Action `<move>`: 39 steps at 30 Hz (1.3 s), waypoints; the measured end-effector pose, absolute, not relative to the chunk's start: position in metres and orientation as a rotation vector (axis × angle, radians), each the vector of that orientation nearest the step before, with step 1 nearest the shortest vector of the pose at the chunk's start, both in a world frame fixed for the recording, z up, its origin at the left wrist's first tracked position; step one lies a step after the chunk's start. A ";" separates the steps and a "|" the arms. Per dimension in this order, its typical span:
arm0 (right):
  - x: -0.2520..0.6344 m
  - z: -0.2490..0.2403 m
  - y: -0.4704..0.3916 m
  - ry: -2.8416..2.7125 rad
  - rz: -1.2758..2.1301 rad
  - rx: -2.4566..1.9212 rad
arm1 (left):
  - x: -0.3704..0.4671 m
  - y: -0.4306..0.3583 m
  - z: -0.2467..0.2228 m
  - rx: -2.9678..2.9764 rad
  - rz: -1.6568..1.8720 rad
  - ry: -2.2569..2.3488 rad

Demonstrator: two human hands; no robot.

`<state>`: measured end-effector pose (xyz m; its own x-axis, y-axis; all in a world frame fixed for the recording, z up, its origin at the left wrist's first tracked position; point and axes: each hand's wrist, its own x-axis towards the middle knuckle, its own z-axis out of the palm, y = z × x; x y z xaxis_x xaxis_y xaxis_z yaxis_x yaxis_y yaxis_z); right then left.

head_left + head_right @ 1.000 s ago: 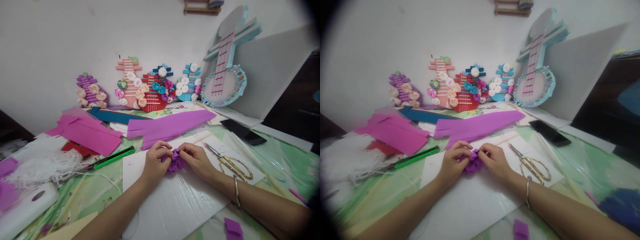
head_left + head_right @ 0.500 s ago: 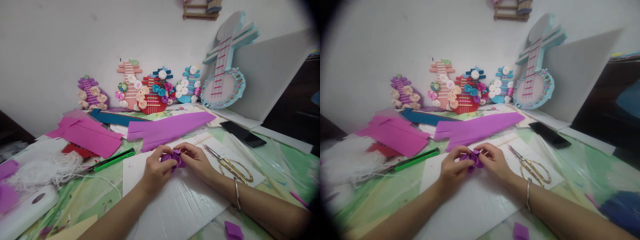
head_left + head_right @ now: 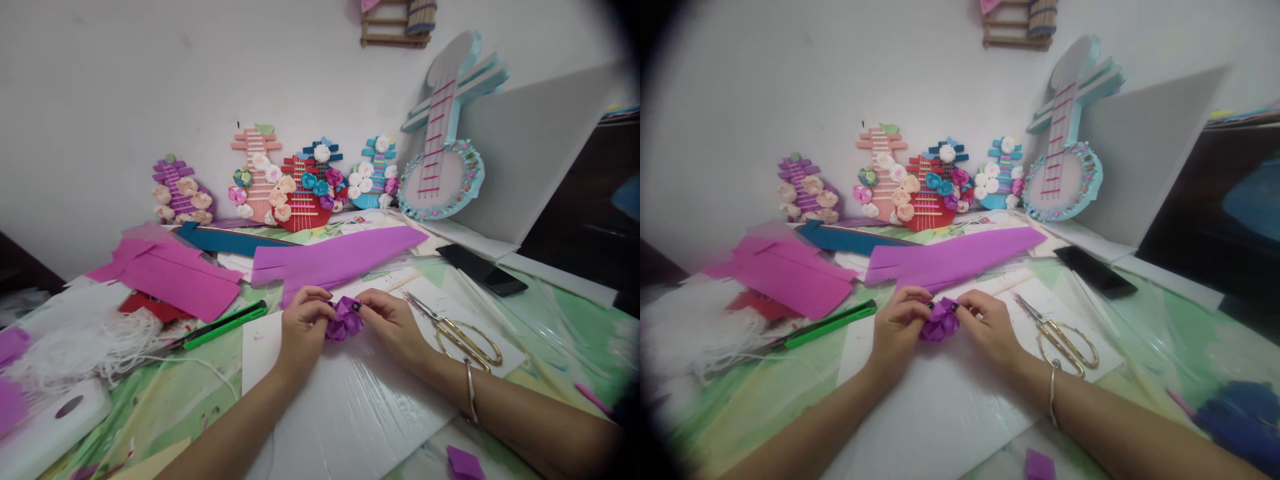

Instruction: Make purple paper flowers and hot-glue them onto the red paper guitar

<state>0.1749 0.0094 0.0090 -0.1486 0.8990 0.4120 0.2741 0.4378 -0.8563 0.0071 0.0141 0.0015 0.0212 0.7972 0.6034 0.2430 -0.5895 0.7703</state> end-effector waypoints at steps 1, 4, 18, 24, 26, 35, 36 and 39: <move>0.175 0.009 0.009 -1.684 0.753 -1.028 | 0.007 0.015 0.001 1.790 1.564 1.065; 0.174 0.009 0.009 -1.711 0.720 -1.012 | 0.009 0.017 0.002 1.658 1.459 0.998; 0.171 0.008 0.007 -1.783 0.642 -1.051 | 0.009 0.013 0.011 1.442 1.191 0.843; 0.171 0.003 0.010 -1.713 0.825 -1.110 | 0.009 0.012 0.009 1.449 1.178 0.805; 0.172 0.002 0.011 -1.676 0.889 -1.096 | 0.008 0.013 0.008 1.513 1.172 0.784; 0.173 0.001 0.012 -1.596 1.028 -1.035 | 0.007 0.017 0.007 1.582 1.154 0.745; 0.173 0.001 0.012 -1.595 1.032 -1.037 | 0.007 0.016 0.007 1.572 1.162 0.752; 0.172 0.001 0.011 -1.611 1.012 -1.055 | 0.007 0.016 0.007 1.552 1.180 0.783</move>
